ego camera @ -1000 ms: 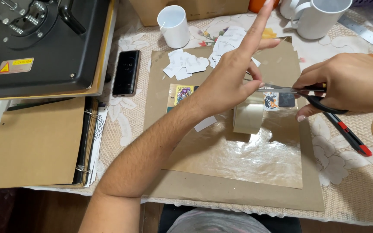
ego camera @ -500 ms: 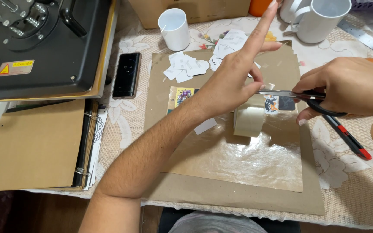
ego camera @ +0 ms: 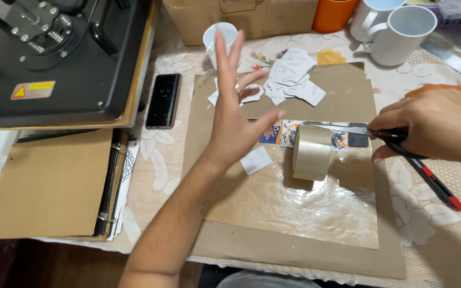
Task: The person cuts strips of clear adhesive tape using scissors and applies them over a row of small printed stickers arranged on a cardboard sheet. They smooth the tape down with their fingers to secure the stickers in place.
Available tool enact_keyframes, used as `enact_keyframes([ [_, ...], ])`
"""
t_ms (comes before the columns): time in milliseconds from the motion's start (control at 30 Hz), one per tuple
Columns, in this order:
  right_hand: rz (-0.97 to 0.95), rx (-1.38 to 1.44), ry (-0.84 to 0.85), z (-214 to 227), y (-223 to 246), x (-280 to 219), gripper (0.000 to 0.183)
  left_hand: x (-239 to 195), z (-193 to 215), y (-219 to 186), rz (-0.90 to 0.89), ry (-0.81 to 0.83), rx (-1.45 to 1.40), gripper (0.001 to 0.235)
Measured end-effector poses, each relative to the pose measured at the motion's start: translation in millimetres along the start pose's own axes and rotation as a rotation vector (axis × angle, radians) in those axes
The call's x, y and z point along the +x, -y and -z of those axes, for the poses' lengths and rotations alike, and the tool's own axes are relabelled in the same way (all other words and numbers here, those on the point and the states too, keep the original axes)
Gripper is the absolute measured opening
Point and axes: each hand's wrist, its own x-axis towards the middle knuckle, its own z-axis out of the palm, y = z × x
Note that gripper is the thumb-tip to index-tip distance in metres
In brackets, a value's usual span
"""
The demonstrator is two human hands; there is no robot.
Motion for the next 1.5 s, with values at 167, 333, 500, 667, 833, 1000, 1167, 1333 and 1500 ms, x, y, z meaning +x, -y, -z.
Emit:
enact_keyframes([
  [167, 0.029, -0.071, -0.130, -6, 2, -8, 0.042, -20, -26, 23, -0.077, 0.119, -0.021, 0.138],
  [333, 0.058, -0.082, -0.169, -1, 7, -16, 0.037, -12, -52, 36, -0.127, 0.135, -0.089, 0.125],
  [500, 0.082, -0.137, -0.232, 1, 13, -25, 0.029, -10, -61, 35, -0.107, 0.107, -0.123, 0.113],
  [667, 0.040, -0.330, -0.393, 2, 29, -42, 0.022, -12, -60, 33, -0.103, 0.103, -0.066, 0.111],
  [833, 0.001, -0.188, -0.640, -16, 34, -61, 0.027, -10, -63, 33, -0.126, 0.099, -0.017, 0.110],
  [1000, -0.595, -0.091, -0.051, -39, 49, -69, 0.058, -8, -65, 31, -0.070, 0.069, -0.081, 0.109],
  [1167, -0.614, 0.130, 0.154, -52, 54, -62, 0.057, -8, -63, 29, -0.051, 0.077, -0.086, 0.108],
  [1333, -0.375, 0.009, -0.629, -34, 99, -58, 0.022, -4, -61, 19, 0.029, 0.072, -0.122, 0.107],
  [1500, -0.264, 0.944, -0.908, -10, 143, -19, 0.019, -6, -60, 21, 0.038, 0.049, -0.150, 0.108],
])
